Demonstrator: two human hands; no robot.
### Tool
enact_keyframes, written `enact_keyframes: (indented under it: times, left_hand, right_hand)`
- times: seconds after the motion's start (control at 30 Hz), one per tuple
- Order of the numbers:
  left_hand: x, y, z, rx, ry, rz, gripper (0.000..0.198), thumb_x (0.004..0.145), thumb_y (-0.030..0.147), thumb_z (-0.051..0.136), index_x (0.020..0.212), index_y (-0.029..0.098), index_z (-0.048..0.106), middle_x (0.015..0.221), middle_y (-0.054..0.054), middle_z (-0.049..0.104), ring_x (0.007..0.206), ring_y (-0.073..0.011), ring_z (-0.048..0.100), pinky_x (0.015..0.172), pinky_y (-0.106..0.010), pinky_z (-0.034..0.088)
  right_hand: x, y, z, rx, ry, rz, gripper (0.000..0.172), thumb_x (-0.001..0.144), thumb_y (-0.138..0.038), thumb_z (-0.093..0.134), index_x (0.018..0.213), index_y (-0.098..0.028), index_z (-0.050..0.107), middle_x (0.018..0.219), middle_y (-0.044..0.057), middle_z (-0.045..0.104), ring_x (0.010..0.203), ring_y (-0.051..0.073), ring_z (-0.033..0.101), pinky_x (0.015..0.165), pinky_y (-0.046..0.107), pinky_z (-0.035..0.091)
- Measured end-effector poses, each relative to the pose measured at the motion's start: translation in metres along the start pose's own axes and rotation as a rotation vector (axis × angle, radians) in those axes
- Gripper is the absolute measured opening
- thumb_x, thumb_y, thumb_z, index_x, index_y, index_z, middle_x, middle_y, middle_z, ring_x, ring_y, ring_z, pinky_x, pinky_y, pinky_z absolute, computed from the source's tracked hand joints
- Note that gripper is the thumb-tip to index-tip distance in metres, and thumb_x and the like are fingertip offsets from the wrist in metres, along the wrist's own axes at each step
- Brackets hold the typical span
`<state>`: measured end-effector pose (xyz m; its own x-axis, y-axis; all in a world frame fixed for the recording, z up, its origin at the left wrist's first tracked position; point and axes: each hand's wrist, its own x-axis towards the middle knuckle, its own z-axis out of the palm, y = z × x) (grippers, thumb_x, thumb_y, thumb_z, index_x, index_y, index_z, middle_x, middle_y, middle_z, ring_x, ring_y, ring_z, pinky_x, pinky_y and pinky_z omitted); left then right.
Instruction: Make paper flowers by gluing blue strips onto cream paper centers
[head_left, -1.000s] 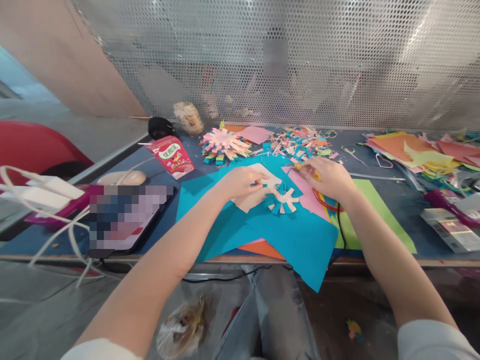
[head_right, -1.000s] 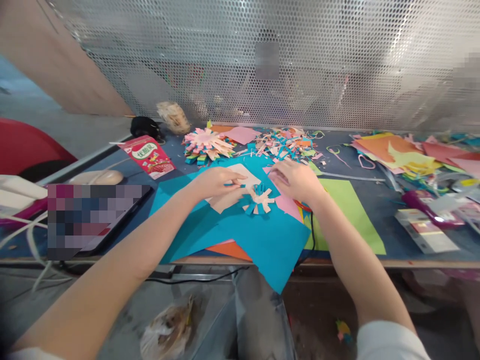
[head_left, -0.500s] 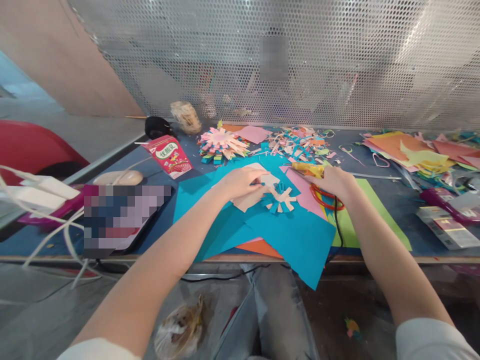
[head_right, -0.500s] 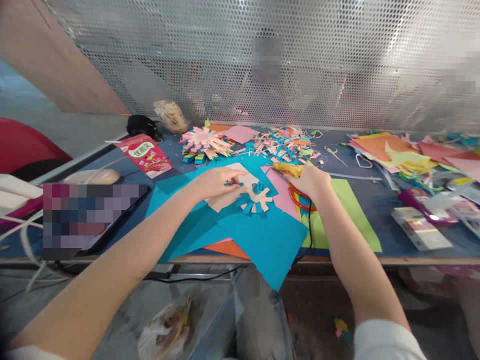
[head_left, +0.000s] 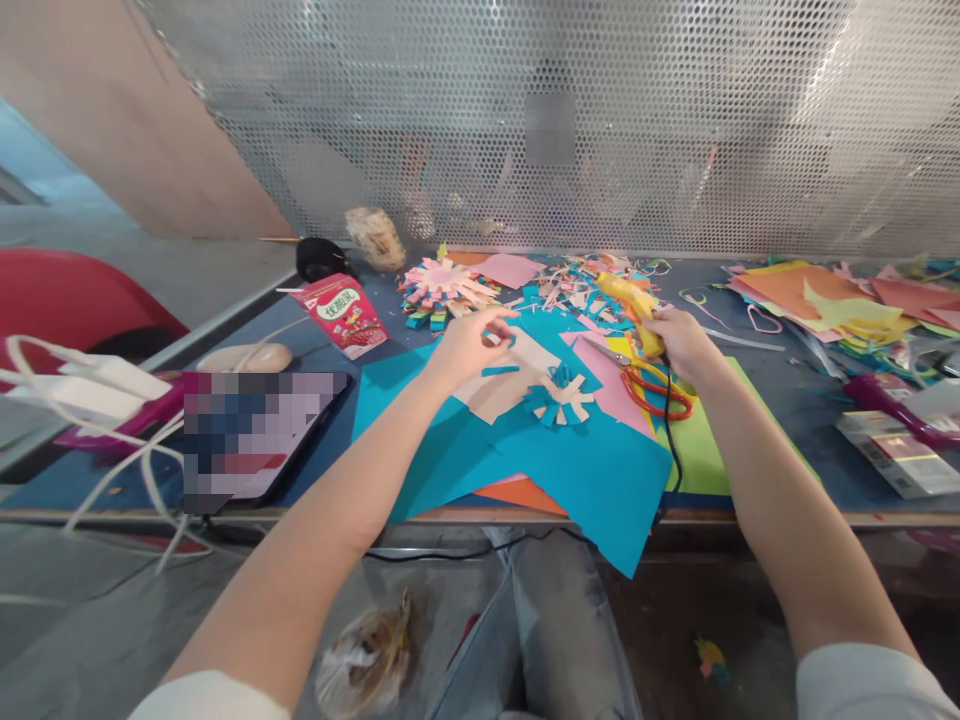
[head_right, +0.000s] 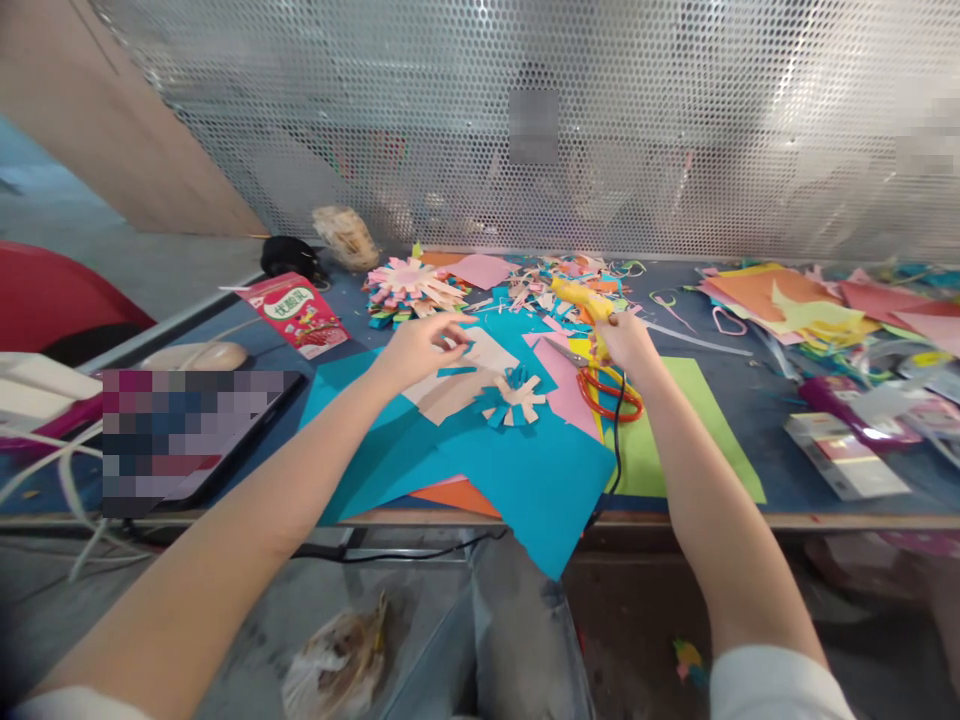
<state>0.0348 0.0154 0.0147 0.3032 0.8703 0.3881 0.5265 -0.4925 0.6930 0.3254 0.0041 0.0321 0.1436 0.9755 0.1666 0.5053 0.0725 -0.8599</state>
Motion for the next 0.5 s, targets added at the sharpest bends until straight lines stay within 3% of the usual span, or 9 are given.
enact_keyframes:
  times: [0.13,0.27,0.37,0.5]
  left_hand:
    - [0.004,0.003,-0.002,-0.318,0.223,-0.094,0.026,0.067,0.021,0.067,0.092,0.013,0.066,0.088,-0.006,0.067,0.075,-0.0147,0.064,0.066,-0.025,0.054]
    - [0.006,0.009,-0.002,-0.626,0.357,-0.257,0.020,0.065,0.020,0.069,0.081,0.011,0.064,0.077,-0.003,0.065,0.067,-0.0137,0.065,0.058,-0.025,0.056]
    - [0.005,0.014,-0.001,-0.694,0.383,-0.331,0.020,0.064,0.018,0.069,0.082,0.011,0.063,0.075,-0.002,0.064,0.065,-0.0130,0.066,0.051,-0.021,0.054]
    - [0.002,0.015,0.002,-0.701,0.329,-0.312,0.022,0.064,0.017,0.070,0.085,0.011,0.063,0.076,-0.003,0.065,0.066,-0.0135,0.067,0.049,-0.020,0.054]
  right_hand:
    - [-0.010,-0.013,0.008,0.107,0.096,0.034,0.030,0.080,-0.054,0.047,0.078,-0.023,0.048,0.059,0.000,0.050,0.050,0.014,0.051,0.041,0.027,0.040]
    - [-0.029,-0.025,0.014,-0.104,0.307,-0.138,0.035,0.072,-0.053,0.062,0.077,-0.023,0.044,0.071,0.002,0.053,0.064,0.017,0.052,0.056,0.031,0.042]
    - [-0.040,-0.029,0.021,-0.295,0.278,-0.248,0.035,0.071,-0.047,0.062,0.086,-0.022,0.043,0.081,0.004,0.056,0.072,0.020,0.054,0.061,0.033,0.042]
    - [-0.049,-0.033,0.031,-0.457,0.188,-0.301,0.035,0.073,-0.042,0.059,0.095,-0.021,0.042,0.092,0.009,0.059,0.078,0.023,0.057,0.057,0.031,0.039]
